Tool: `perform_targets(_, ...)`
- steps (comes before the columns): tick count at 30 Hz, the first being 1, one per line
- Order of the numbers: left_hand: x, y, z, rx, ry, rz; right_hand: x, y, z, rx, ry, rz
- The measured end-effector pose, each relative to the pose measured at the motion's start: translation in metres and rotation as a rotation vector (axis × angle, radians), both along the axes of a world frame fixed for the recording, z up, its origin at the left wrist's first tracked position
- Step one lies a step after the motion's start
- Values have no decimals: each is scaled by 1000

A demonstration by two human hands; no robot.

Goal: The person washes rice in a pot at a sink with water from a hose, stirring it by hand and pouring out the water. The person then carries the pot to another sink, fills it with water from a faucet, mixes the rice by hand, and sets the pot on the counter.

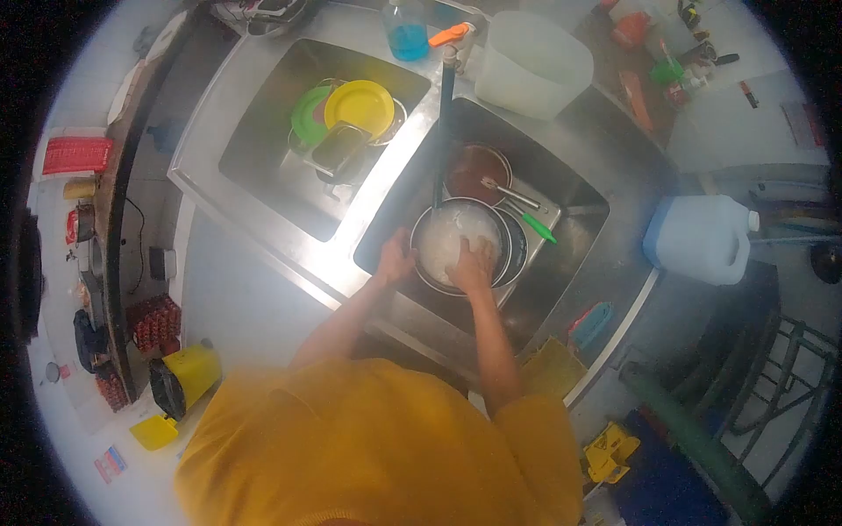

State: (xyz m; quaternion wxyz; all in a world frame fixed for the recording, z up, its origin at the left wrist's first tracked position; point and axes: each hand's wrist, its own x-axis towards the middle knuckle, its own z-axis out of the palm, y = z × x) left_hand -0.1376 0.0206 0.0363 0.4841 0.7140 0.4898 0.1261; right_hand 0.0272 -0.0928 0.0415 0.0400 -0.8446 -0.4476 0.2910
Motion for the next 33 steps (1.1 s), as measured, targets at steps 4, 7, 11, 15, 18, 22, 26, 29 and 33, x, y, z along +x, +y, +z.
perform_targets(4, 1, 1, -1, -16, 24, -12, 7, -2, -2, -110, -38, 4)
perform_targets(7, -1, 0, -5, -18, 15, 1, 9, 4, -21, -189, 0, -5)
perform_targets(11, 1, 2, 5, -37, 12, 22, 14, 7, -60, -234, -45, 42)
perform_targets(15, 1, 2, 5, -57, -19, 16, 26, 17, -78, -155, 64, -72)
perform_targets(18, 1, 2, 7, -95, -8, 22, 32, 32, -75, -196, 130, -225)
perform_targets(22, 1, 2, 9, -119, 12, 19, 34, 25, -113, -35, 131, -452)
perform_targets(26, -1, 0, 4, -39, -27, 4, 30, 36, -72, -98, 113, -378)
perform_targets(29, 0, -1, 3, -12, -21, 4, 20, 48, -23, -247, 145, -269)
perform_targets(33, 0, -1, 4, 30, -11, -17, 5, 27, -33, 1, 196, -150)
